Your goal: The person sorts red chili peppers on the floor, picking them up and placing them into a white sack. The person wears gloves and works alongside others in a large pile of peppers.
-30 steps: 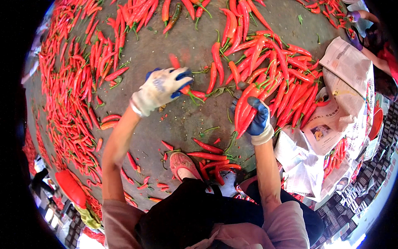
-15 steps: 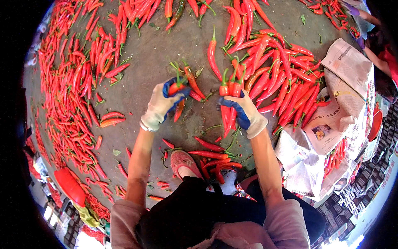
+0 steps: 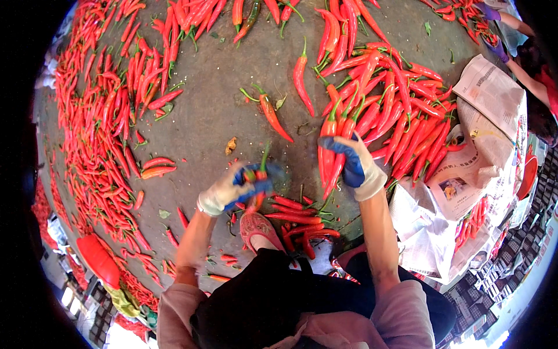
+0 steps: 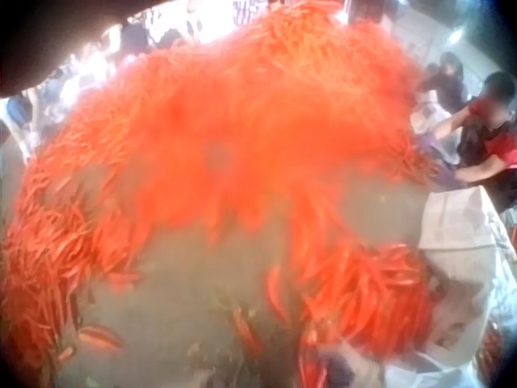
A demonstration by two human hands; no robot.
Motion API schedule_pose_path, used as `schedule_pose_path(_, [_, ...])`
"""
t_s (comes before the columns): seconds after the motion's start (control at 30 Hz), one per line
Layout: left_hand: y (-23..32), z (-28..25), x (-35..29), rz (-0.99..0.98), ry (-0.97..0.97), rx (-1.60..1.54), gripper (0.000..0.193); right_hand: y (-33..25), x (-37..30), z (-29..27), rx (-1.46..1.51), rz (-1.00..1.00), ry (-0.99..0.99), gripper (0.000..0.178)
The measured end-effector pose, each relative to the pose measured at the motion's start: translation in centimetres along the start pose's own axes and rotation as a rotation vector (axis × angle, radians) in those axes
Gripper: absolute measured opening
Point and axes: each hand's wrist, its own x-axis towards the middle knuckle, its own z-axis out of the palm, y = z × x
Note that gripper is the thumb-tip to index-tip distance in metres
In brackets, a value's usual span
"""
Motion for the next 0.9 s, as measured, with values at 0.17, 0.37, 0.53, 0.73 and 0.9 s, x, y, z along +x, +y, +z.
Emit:
schedule_pose_path(0.17, [0.4,0.6,6.5,0.474,0.872,0.249,0.044,-2.2,2.5,3.3,0.173,0.097,0.019,0.023])
schedule_pose_path(0.37, [2.6,1.8,10.0,0.235,1.174,1.013,0.071,-2.8,3.2,5.4,0.101,-0.003,0.113,0.023])
schedule_pose_path(0.53, [2.4,1.0,8.1,0.429,1.158,0.991,0.065,-4.2,7.4,5.6,-0.748,-0.218,0.326,0.048])
schedule_pose_path(0.73, [1.0,0.3,3.8,0.564,0.622,-0.263,0.031,-4.3,10.7,11.2,-1.905,-0.099,0.447,0.058])
schedule_pose_path(0.9, [-3.4,-1.3,3.0,0.683,0.16,-0.813,0.047,-4.7,11.3,12.0,-1.894,-0.105,0.363,0.067])
